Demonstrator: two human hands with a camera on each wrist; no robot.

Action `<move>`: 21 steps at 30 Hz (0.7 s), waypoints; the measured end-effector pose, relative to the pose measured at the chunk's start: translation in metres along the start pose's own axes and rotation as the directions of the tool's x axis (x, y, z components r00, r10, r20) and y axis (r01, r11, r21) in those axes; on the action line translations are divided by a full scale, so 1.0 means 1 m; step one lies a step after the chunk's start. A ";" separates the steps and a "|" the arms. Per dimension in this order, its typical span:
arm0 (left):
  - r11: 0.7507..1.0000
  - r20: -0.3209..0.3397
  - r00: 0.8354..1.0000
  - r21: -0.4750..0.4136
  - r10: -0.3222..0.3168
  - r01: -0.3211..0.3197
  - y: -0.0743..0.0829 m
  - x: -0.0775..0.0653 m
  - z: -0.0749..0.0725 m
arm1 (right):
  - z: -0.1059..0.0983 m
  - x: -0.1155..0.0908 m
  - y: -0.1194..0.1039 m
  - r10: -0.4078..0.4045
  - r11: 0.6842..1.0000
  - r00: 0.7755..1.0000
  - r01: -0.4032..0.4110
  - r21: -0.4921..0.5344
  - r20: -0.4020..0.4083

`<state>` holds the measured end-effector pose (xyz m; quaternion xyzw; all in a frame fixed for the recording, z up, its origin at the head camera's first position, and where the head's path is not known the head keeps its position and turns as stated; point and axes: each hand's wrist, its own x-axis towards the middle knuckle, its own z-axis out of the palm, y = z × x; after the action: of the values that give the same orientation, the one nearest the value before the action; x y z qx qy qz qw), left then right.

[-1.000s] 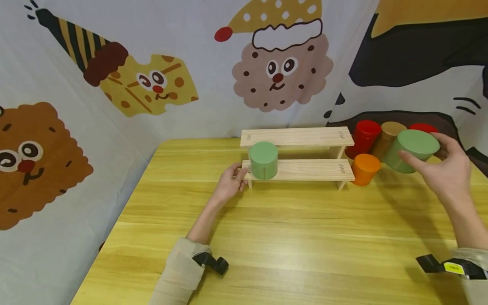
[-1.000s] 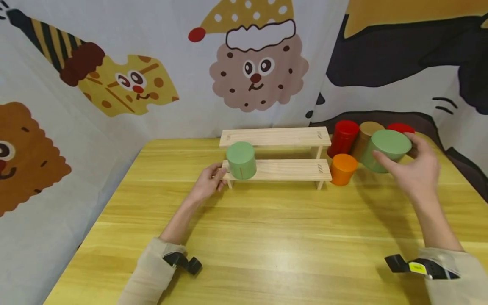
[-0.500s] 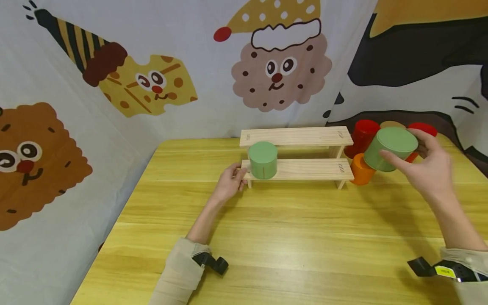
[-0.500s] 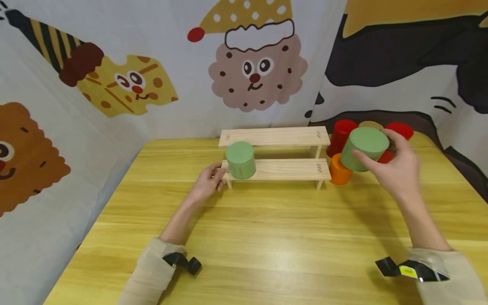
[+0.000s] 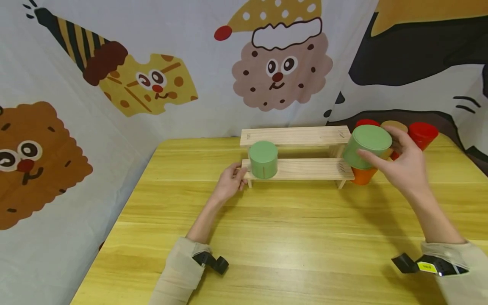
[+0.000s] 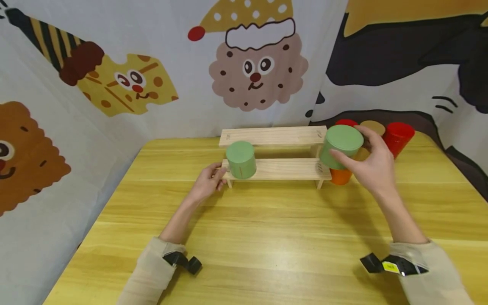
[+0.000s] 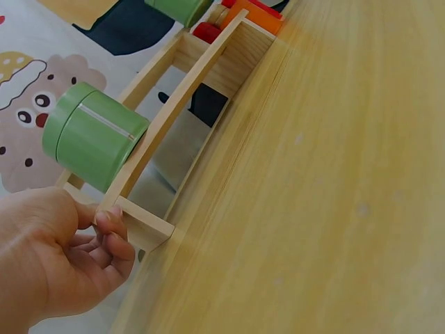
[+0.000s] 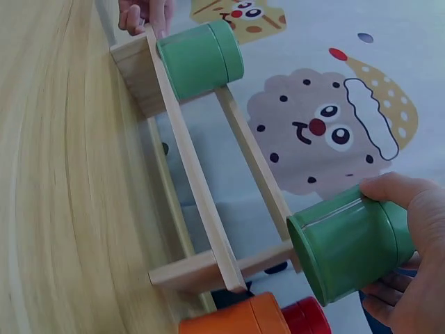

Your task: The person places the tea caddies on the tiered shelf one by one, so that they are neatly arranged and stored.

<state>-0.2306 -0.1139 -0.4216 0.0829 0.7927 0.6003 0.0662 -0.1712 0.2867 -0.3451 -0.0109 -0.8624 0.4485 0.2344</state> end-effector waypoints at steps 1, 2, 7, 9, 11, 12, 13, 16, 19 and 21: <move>1.000 0.000 1.000 -0.001 -0.001 0.001 0.000 0.000 0.000 | 0.002 0.001 -0.001 -0.005 1.000 1.000 0.005 0.002 0.001; 1.000 0.000 1.000 -0.002 -0.003 0.003 0.000 0.000 0.000 | 0.004 0.001 -0.002 -0.008 1.000 1.000 0.008 0.007 0.002; 1.000 0.001 1.000 -0.003 -0.008 0.008 0.000 0.000 0.000 | 0.010 0.002 -0.008 0.007 1.000 1.000 -0.008 0.015 0.018; 1.000 -0.001 1.000 -0.001 -0.010 0.010 0.000 0.000 0.000 | 0.013 0.002 -0.011 0.014 1.000 1.000 -0.014 0.022 0.025; 1.000 -0.002 1.000 0.000 -0.010 0.010 0.000 0.001 0.000 | 0.016 0.003 -0.014 0.009 0.999 0.999 -0.010 0.042 0.031; 1.000 -0.002 1.000 0.000 -0.010 0.010 0.000 0.001 0.000 | 0.018 0.003 -0.015 0.002 0.998 0.999 -0.004 0.056 0.033; 1.000 -0.003 1.000 0.000 -0.009 0.009 0.000 0.001 0.000 | 0.020 0.003 -0.016 -0.005 0.998 0.999 0.003 0.066 0.035; 1.000 -0.002 1.000 -0.004 -0.007 0.007 0.000 0.001 0.000 | 0.025 0.004 -0.020 -0.031 0.995 0.999 0.028 0.096 0.034; 1.000 -0.001 1.000 -0.007 -0.008 0.008 0.000 0.001 0.000 | 0.030 0.004 -0.024 -0.050 0.993 0.998 0.046 0.106 0.035; 1.000 0.000 1.000 -0.006 -0.008 0.008 0.001 0.000 0.000 | 0.033 0.003 -0.026 -0.058 0.993 0.997 0.054 0.104 0.041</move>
<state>-0.2311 -0.1140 -0.4209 0.0793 0.7911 0.6025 0.0688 -0.1830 0.2464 -0.3399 0.0354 -0.8432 0.4856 0.2280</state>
